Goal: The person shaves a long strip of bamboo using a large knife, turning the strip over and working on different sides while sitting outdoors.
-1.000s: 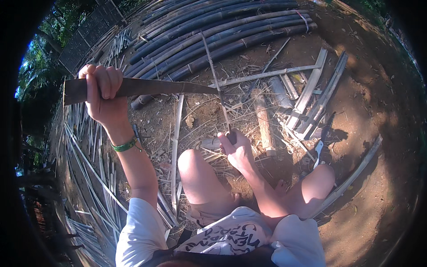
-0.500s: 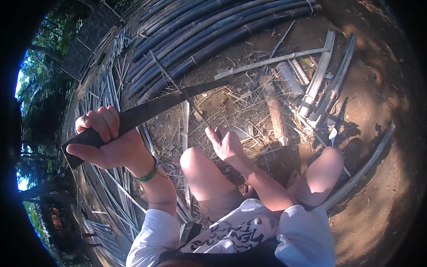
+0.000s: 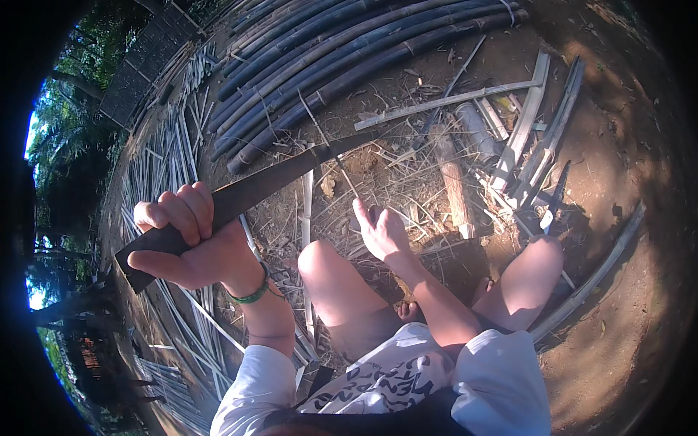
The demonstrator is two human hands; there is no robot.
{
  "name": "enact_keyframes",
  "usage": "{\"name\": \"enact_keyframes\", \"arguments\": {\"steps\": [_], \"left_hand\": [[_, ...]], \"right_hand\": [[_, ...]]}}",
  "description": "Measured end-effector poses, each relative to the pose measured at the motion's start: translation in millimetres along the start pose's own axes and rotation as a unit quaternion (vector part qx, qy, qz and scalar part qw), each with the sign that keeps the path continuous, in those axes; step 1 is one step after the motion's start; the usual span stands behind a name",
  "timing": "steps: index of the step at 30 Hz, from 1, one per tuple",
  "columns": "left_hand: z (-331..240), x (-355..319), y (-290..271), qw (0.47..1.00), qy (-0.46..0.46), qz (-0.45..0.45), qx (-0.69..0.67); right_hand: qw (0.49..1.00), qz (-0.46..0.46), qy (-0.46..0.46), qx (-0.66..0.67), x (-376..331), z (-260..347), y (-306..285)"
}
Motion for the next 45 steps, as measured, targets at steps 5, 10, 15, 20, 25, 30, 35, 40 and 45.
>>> {"name": "enact_keyframes", "arguments": {"steps": [5, 10, 15, 20, 25, 30, 35, 40, 45], "left_hand": [[1.1, -5.0, 5.6, 0.999, 0.007, -0.050, -0.006], [-1.9, -7.6, 11.4, 1.000, -0.007, -0.017, -0.012], [-0.4, -14.1, 8.2, 0.998, 0.027, -0.056, 0.004], [-1.7, -10.2, 13.9, 0.998, 0.027, -0.047, 0.014], [-0.5, -3.8, -4.7, 0.998, 0.024, -0.048, 0.015], [-0.4, -7.5, 3.7, 0.998, 0.033, -0.055, 0.024], [-0.8, -9.1, 12.2, 0.997, 0.038, -0.070, 0.024], [-0.2, -10.3, 11.8, 0.995, 0.032, -0.091, 0.023], [-0.4, -9.1, 7.1, 0.993, 0.033, -0.104, 0.036]], "right_hand": [[0.981, 0.016, -0.143, 0.131, -45.2, 56.4, -3.3], [0.990, -0.058, -0.130, -0.013, -7.4, -17.9, -0.4], [0.985, 0.038, -0.110, 0.127, -45.5, 38.4, -2.6], [0.982, 0.014, -0.053, 0.181, -23.2, 17.4, 3.9], [0.984, 0.035, -0.117, 0.126, -50.1, 55.8, 3.4], [0.998, 0.022, -0.035, 0.045, -31.9, 18.9, 9.2], [0.993, -0.025, -0.110, 0.042, -25.2, -26.2, 10.6], [0.982, -0.007, -0.135, 0.136, -54.6, 34.6, 4.8], [0.981, 0.044, 0.162, 0.097, -27.0, -11.8, 9.1]]}}
Point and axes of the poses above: each hand's wrist, its own x-axis towards the middle knuckle, its own y-axis out of the palm, z = x × y, the point moved 5 cm from there along x, towards the middle knuckle, and after that the axes turned 6 degrees about x, right-handed, at the moved point
